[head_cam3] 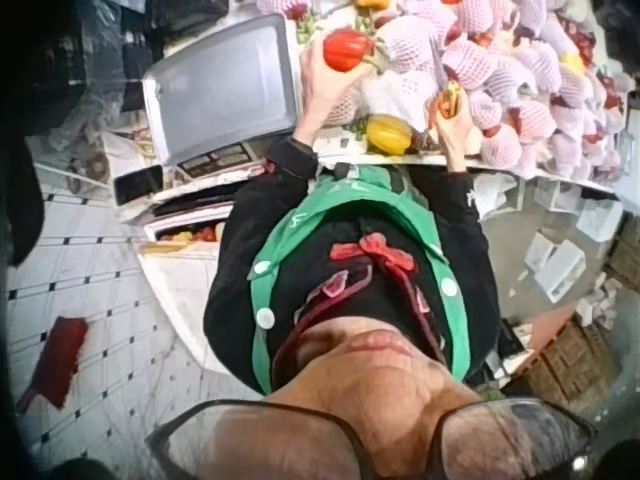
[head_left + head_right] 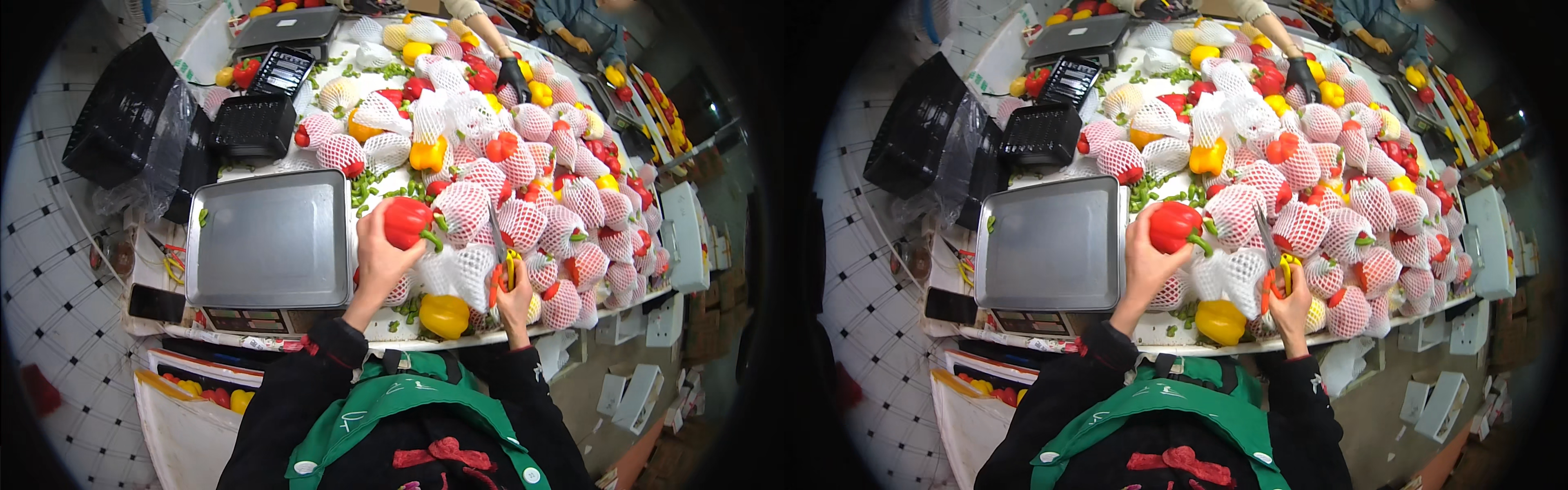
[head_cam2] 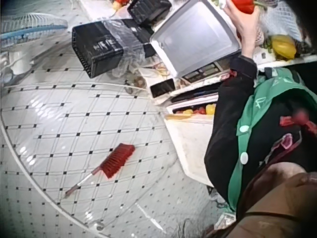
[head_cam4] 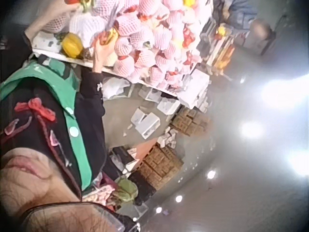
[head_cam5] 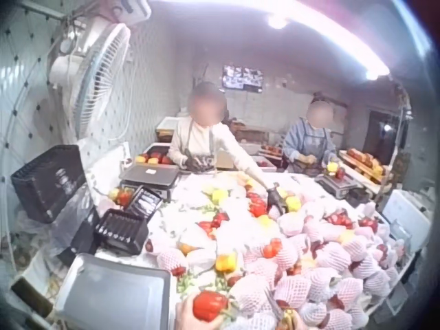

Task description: The person removes bell peppers from foam netting, trims the stems with scissors, weighs them on a digital scale, and places them into black plastic trays. The person repeats this process for multiple red and yellow peppers, arranging them in the trays.

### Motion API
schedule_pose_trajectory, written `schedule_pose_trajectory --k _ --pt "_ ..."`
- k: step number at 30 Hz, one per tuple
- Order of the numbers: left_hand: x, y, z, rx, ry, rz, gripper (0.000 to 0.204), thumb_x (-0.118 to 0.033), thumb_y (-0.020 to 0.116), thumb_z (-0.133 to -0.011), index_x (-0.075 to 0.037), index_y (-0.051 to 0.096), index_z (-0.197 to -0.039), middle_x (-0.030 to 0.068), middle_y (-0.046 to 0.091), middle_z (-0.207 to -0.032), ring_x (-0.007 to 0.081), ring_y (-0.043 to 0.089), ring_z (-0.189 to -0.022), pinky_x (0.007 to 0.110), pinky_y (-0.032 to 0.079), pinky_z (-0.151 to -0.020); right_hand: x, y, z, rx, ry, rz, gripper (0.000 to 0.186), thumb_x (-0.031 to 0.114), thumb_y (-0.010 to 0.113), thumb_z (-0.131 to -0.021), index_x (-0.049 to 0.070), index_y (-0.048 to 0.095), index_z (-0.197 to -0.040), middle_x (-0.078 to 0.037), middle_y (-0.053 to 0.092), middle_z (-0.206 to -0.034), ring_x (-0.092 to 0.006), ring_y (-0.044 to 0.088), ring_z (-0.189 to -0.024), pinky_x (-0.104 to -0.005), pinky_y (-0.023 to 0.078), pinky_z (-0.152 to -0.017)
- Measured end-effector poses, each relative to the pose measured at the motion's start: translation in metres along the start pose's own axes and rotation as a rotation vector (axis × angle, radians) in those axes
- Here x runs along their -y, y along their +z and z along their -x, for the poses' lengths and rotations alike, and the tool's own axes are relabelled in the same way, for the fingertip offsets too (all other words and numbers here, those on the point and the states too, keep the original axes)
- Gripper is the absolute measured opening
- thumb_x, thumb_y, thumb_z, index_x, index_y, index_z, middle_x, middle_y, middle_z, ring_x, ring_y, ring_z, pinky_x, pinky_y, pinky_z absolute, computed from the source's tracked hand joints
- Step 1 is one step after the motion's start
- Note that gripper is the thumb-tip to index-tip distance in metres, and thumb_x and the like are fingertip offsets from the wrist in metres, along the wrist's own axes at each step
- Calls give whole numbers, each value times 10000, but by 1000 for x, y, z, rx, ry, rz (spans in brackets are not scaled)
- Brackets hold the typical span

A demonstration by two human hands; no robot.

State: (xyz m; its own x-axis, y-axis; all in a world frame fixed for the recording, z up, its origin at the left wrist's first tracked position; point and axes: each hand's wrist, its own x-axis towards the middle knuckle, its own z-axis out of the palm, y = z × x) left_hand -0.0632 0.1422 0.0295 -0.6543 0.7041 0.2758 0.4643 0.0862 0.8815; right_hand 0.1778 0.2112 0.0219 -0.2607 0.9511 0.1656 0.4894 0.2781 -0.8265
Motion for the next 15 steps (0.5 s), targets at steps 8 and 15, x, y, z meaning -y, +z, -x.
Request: schedule_pose_trajectory --k 8,15 --pt "-50 -28 8 89 -616 1026 745 -155 771 -779 -128 295 -1351 128 452 -1262 259 582 -1053 405 570 -795 13 2 -11 194 -391 77 638 268 783 -631 -11 484 -1120 -119 489 -862 -261 514 -778 -359 426 -692" --pt "-40 -23 33 49 -704 1191 703 -234 759 -800 -124 305 -1324 111 455 -1262 261 582 -1047 441 555 -816 23 6 -24 250 -576 192 585 297 772 -624 -2 509 -1053 -126 511 -836 -284 516 -780 -380 418 -677"
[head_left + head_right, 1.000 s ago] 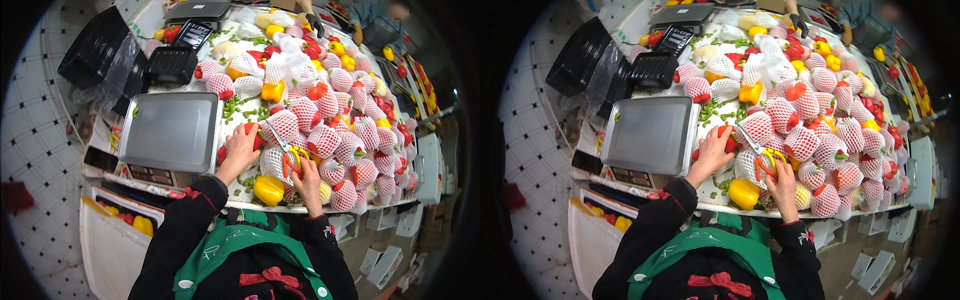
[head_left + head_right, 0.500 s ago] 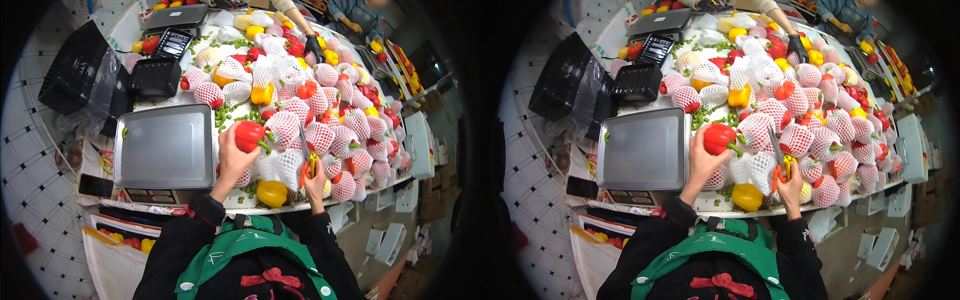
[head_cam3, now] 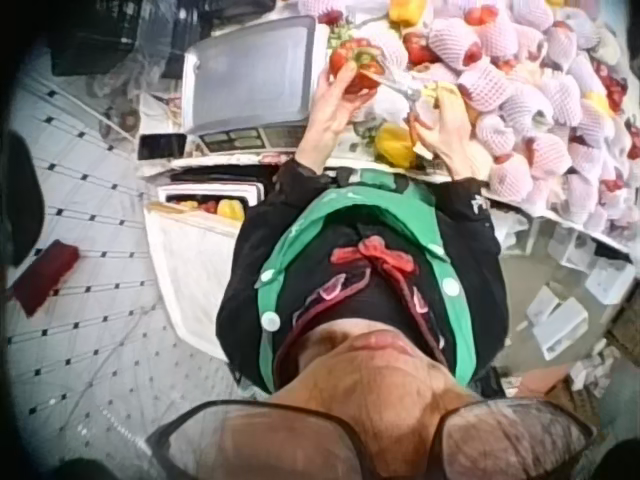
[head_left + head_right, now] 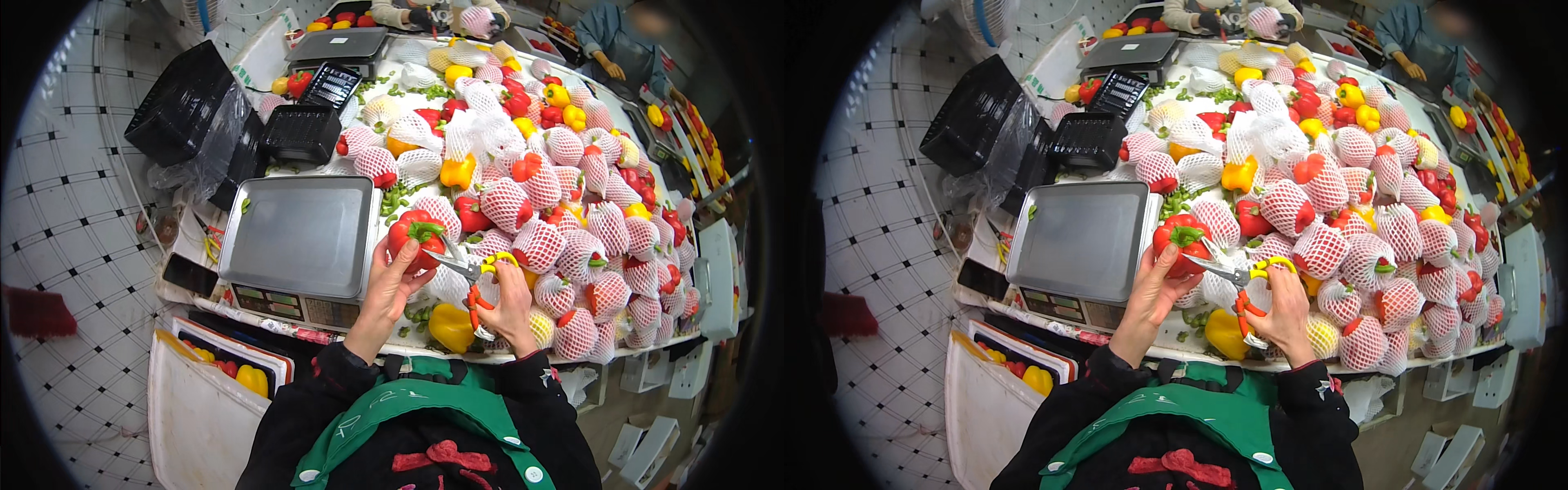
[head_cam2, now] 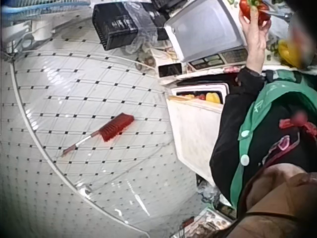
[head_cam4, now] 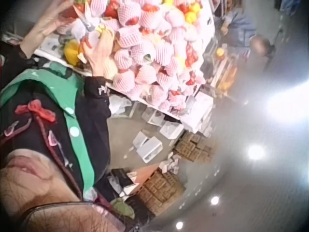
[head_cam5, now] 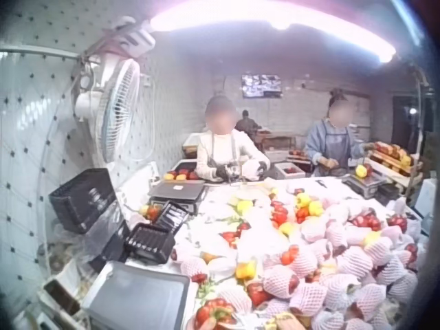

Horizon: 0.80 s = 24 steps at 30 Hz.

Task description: The person removes bell peppers from foam netting, trims the stems with scissors, weighs them on a digital scale, and places them into black plastic trays. The person repeats this process for multiple red and yellow peppers, arranging them in the trays.

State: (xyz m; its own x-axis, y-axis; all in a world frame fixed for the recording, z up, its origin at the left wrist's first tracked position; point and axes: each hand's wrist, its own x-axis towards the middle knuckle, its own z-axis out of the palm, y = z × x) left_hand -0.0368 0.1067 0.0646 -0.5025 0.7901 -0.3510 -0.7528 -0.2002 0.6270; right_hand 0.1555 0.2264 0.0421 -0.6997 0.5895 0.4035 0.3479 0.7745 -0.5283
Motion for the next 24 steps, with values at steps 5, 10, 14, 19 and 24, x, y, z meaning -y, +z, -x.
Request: schedule_pose_trajectory --k 5,10,14,19,24 --pt "9 6 13 -63 49 -121 736 -206 773 -785 -99 293 -1334 121 450 -1261 261 572 -1078 414 563 -802 3 3 0 6 14 -33 503 299 776 -620 15 536 -959 -94 509 -759 -258 519 -702 -357 419 -621" --pt "6 9 16 -59 75 -290 754 -204 791 -757 -98 308 -1327 124 465 -1251 233 590 -1043 368 557 -788 -5 3 15 -1 -22 75 393 283 778 -601 41 529 -785 -95 522 -672 -265 558 -616 -365 432 -561" --pt "-13 12 16 43 59 -449 748 -216 799 -737 -81 340 -1313 143 506 -1204 208 594 -1028 322 545 -791 -19 5 27 -113 13 88 302 236 752 -652 52 536 -756 -112 507 -563 -280 552 -498 -370 420 -467" --pt "-44 12 5 217 119 -730 682 -380 732 -791 -5 429 -1274 148 577 -1125 171 587 -1005 296 504 -835 -2 -16 22 -197 341 -534 355 223 733 -730 27 531 -946 -90 601 -777 -108 523 -571 -260 424 -526" --pt "-67 52 19 490 121 -1005 676 -526 650 -807 -16 488 -1219 172 626 -1049 232 644 -915 339 514 -803 43 -14 -8 -196 200 -1225 873 533 758 -715 -6 388 -1294 -146 534 -1229 -196 575 -1057 -312 473 -876"
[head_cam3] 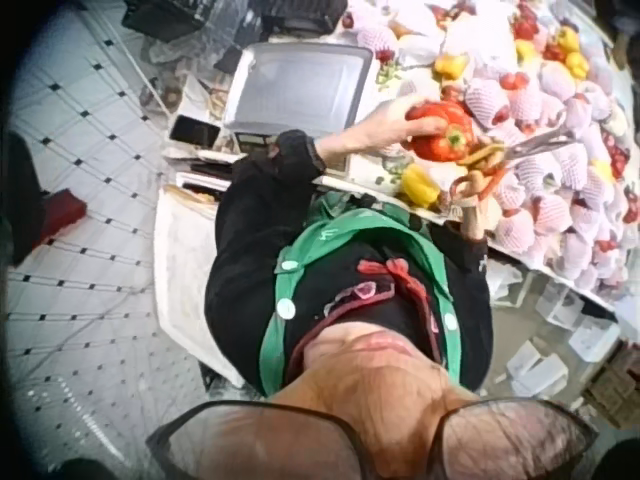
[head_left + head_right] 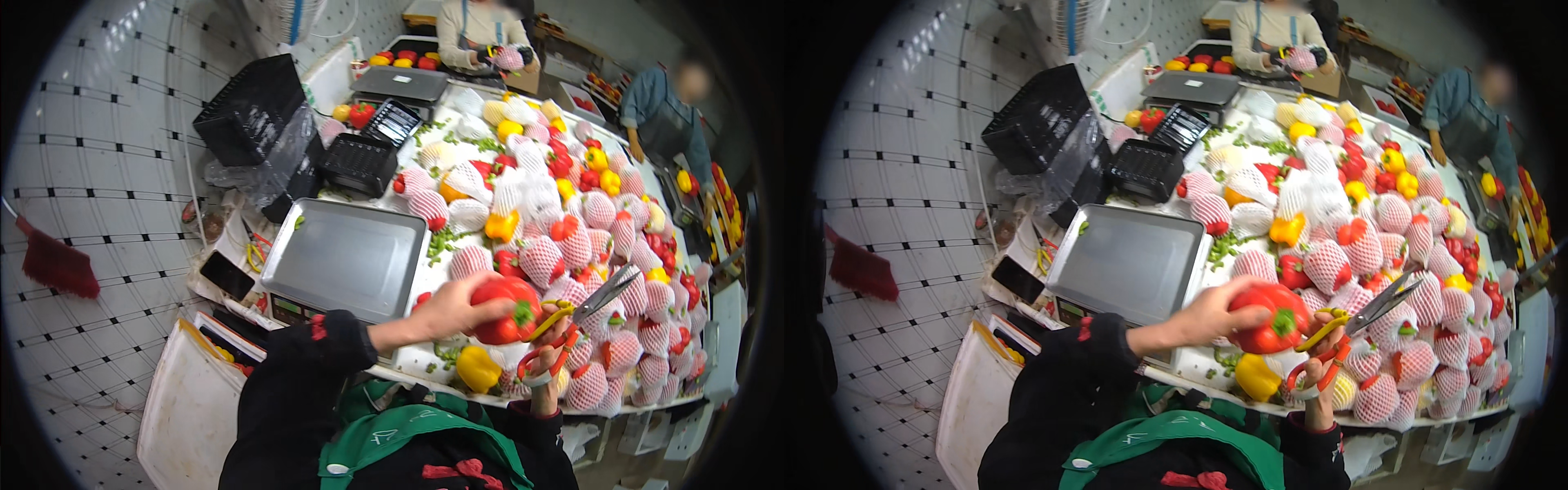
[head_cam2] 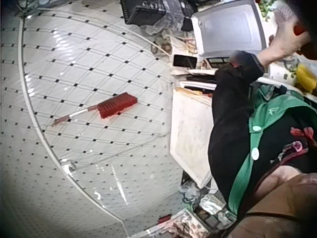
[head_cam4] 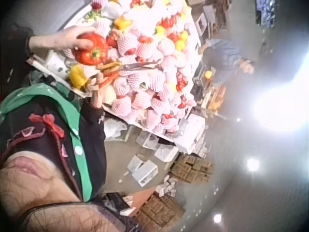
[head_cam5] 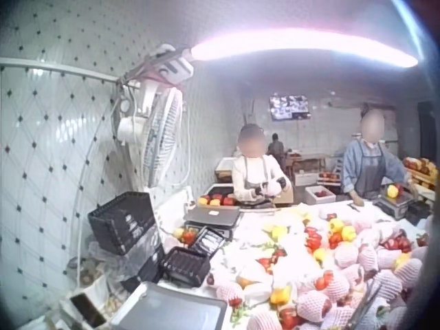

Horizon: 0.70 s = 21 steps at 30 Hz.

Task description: The person removes bell peppers from foam netting, trims the stems with scissors, weighs them on a digital scale, and places them into black plastic trays. The person repeats this process for multiple red and yellow peppers, arranging them in the trays.

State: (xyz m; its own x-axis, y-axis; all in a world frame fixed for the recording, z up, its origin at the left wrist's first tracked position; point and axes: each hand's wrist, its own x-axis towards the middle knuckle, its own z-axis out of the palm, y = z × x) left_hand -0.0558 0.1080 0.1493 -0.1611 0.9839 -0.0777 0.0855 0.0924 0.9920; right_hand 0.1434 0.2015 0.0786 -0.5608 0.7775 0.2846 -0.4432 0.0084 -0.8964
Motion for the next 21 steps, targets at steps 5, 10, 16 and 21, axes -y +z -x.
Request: schedule_pose_trajectory --k 5,10,16,21 --pt "12 -5 -7 -16 384 -420 637 -545 539 -881 -15 537 -1234 237 615 -1098 355 632 -958 397 501 -826 -43 18 15 -57 153 -192 944 599 711 -701 -17 368 -1328 -169 508 -1277 -269 535 -1155 -380 457 -958" --pt "40 -104 -54 -220 329 -489 307 -288 566 -899 -74 635 -1108 175 653 -978 327 640 -853 389 507 -730 -46 23 34 -66 225 -195 909 584 680 -725 -13 365 -1334 -174 507 -1281 -279 534 -1159 -393 455 -963" --pt "159 -308 -108 -634 119 -1492 110 -115 566 -804 -147 656 -859 68 627 -896 272 639 -864 421 536 -664 -51 34 50 -59 286 -188 868 567 643 -754 -7 361 -1341 -181 506 -1285 -292 533 -1163 -410 453 -970" --pt "181 -355 -112 -537 281 -1625 126 -165 557 -811 -154 683 -799 50 618 -792 237 631 -818 393 489 -664 -53 44 55 -94 310 -170 834 552 612 -778 -3 358 -1347 -187 504 -1288 -302 532 -1166 -424 451 -975"
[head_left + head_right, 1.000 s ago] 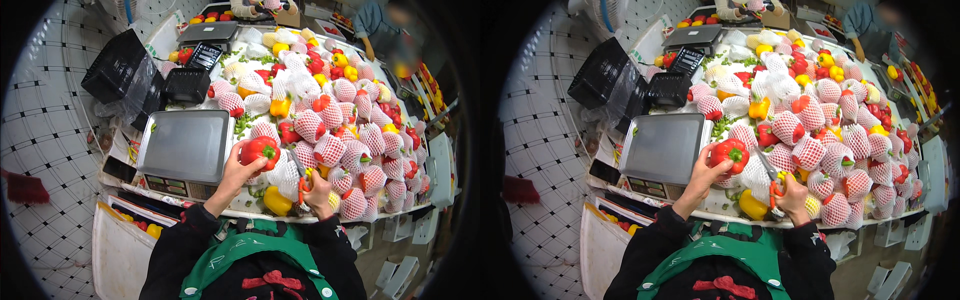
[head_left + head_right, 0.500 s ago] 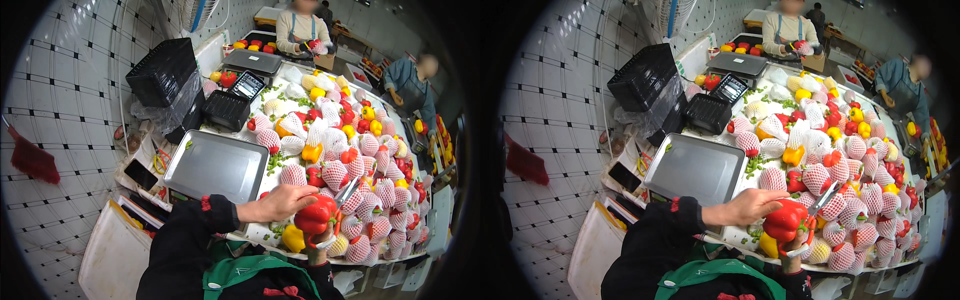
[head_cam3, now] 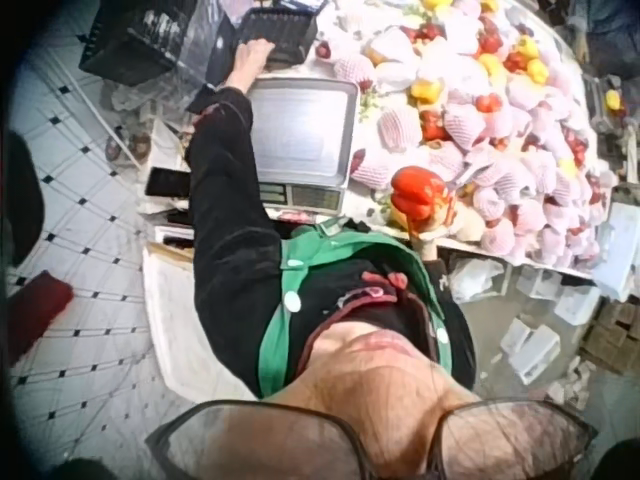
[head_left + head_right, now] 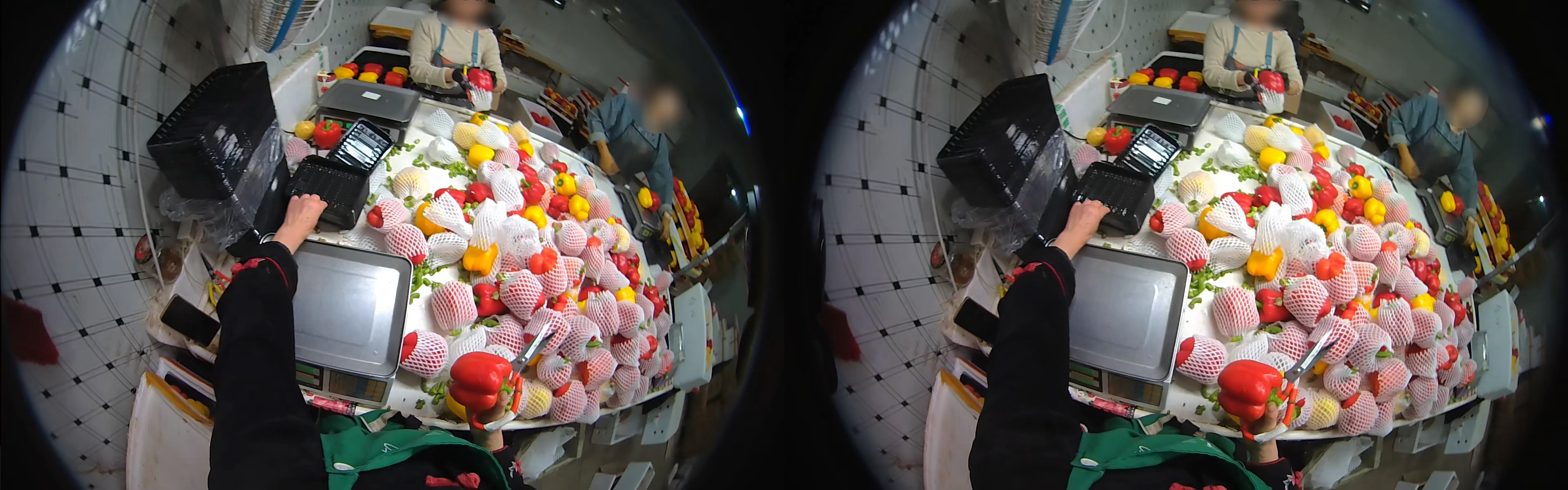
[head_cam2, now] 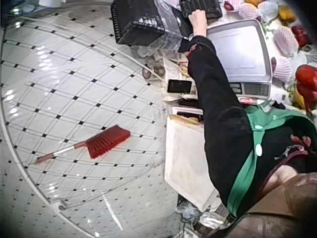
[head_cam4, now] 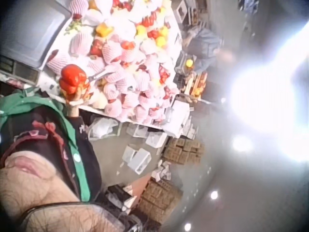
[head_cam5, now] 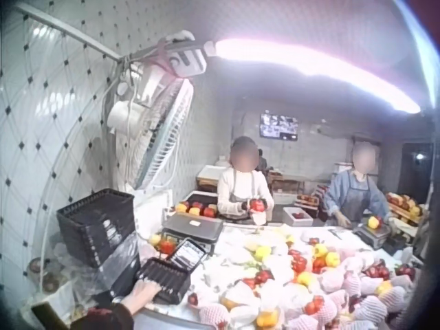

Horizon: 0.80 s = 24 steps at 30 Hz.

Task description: The person removes bell peppers from foam netting, trims the stems with scissors, weighs them on a digital scale, and places them into black plastic trays. The person repeats this process for multiple red and yellow peppers, arranging them in the trays.

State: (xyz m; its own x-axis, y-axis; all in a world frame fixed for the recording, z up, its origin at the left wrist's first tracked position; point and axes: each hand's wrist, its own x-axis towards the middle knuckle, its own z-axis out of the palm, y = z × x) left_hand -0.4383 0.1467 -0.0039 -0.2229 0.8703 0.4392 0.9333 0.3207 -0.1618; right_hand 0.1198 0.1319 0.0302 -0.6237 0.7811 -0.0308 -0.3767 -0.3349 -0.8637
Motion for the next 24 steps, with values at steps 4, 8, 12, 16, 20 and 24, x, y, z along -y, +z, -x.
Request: schedule_pose_trajectory --k 4,8,12,16,20,24 --pt "16 8 -5 -46 175 6 99 -155 556 -775 -142 647 -740 31 590 -734 218 613 -784 380 484 -654 -3 11 -1 8 -4 1 807 540 587 -798 1 355 -1351 -192 503 -1291 -311 531 -1169 -435 450 -979" --pt "18 11 -13 -26 298 -5 85 -134 549 -766 -122 622 -724 43 593 -731 219 619 -769 367 495 -644 0 33 -3 -75 7 -40 819 488 628 -774 -15 349 -1357 -204 505 -1289 -332 550 -1144 -468 474 -952" --pt "27 -10 -8 27 338 219 114 -83 524 -767 -59 624 -817 108 576 -762 273 599 -810 364 494 -735 2 46 -1 -67 5 68 822 512 594 -778 -36 364 -1346 -206 538 -1255 -338 582 -1096 -465 478 -940" --pt "34 -8 -8 32 374 199 143 -53 524 -761 -52 629 -858 106 573 -769 271 593 -813 356 490 -737 -20 21 3 -43 -8 64 858 526 625 -757 -44 366 -1344 -199 543 -1254 -326 582 -1101 -455 479 -937" --pt "32 -11 -12 8 422 275 146 -42 524 -750 -43 624 -856 108 569 -765 273 592 -805 355 488 -732 -22 25 9 -83 17 46 853 516 637 -763 -42 362 -1346 -197 543 -1251 -325 573 -1115 -449 479 -941" --pt "29 -11 -12 -42 448 284 121 -59 530 -743 -41 613 -828 98 565 -752 265 590 -789 349 488 -719 -35 19 16 -173 7 -19 821 394 719 -710 -27 380 -1328 -167 537 -1253 -290 545 -1147 -413 430 -993"
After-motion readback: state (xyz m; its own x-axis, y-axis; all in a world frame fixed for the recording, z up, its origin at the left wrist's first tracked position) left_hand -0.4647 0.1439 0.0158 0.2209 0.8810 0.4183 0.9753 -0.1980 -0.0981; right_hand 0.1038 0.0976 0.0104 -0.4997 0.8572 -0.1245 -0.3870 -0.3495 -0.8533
